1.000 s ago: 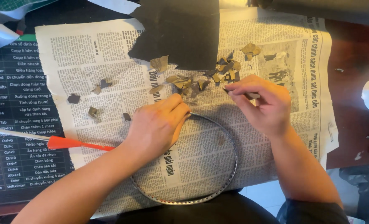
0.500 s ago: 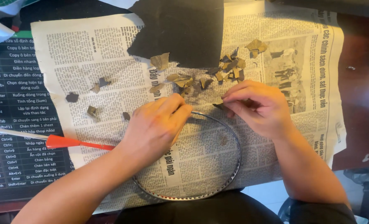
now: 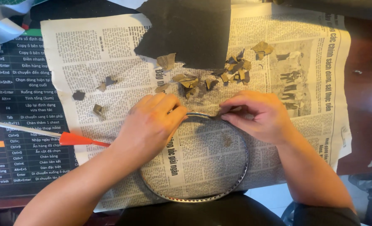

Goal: The recorder is replacing the grommets on a badminton racket frame.

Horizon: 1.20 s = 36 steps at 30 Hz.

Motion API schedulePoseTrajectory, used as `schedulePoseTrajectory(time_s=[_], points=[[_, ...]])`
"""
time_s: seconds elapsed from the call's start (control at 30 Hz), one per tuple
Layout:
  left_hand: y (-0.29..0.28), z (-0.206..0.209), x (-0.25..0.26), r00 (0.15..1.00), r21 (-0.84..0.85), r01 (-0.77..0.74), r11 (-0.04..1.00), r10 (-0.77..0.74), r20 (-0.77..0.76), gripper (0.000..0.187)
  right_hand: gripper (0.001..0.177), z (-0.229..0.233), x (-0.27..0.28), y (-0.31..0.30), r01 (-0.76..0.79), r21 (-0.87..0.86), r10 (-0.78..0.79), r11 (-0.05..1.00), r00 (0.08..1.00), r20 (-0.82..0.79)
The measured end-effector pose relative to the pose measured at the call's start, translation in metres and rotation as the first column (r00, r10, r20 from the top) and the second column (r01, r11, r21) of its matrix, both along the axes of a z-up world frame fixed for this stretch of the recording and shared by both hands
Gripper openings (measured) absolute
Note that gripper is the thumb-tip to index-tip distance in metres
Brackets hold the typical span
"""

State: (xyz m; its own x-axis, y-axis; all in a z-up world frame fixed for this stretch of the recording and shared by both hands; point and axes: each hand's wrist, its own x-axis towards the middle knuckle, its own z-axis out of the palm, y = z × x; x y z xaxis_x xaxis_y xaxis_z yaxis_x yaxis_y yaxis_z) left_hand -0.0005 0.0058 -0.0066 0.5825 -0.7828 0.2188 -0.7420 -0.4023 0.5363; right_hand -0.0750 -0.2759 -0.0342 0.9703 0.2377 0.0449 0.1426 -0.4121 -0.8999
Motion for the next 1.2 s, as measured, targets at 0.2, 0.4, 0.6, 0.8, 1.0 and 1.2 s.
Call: schedulePoseTrajectory(time_s=[0.2, 0.4, 0.6, 0.8, 1.0, 1.2], points=[[0.000, -0.003, -0.001, 0.996, 0.097, 0.085, 0.992, -0.086, 0.010, 0.012, 0.027, 0.011, 0.004, 0.011, -0.030, -0.157, 0.036, 0.987, 0.999, 0.033], [-0.002, 0.003, -0.003, 0.997, 0.012, 0.070, 0.998, -0.069, -0.016, 0.019, 0.030, 0.013, 0.003, 0.014, -0.044, -0.096, 0.051, 0.994, 0.995, 0.080], [-0.008, -0.001, -0.008, 0.992, -0.124, 0.110, 0.986, -0.116, -0.045, 0.023, 0.026, 0.003, -0.002, 0.013, -0.034, 0.009, 0.033, 0.999, 0.999, 0.038], [-0.008, -0.012, -0.007, 0.979, -0.066, 0.185, 0.980, -0.178, 0.097, 0.025, 0.023, 0.001, -0.003, 0.012, 0.000, 0.031, -0.001, 1.000, 0.999, 0.034], [-0.010, -0.008, -0.006, 0.993, -0.166, 0.113, 0.980, -0.115, -0.005, 0.017, 0.023, -0.001, -0.004, 0.009, -0.073, 0.157, 0.070, 0.985, 0.997, 0.023], [-0.010, -0.008, -0.004, 0.993, -0.149, 0.098, 0.984, -0.107, -0.054, 0.017, 0.029, 0.019, -0.001, 0.026, -0.062, -0.187, 0.120, 0.981, 0.939, 0.322]])
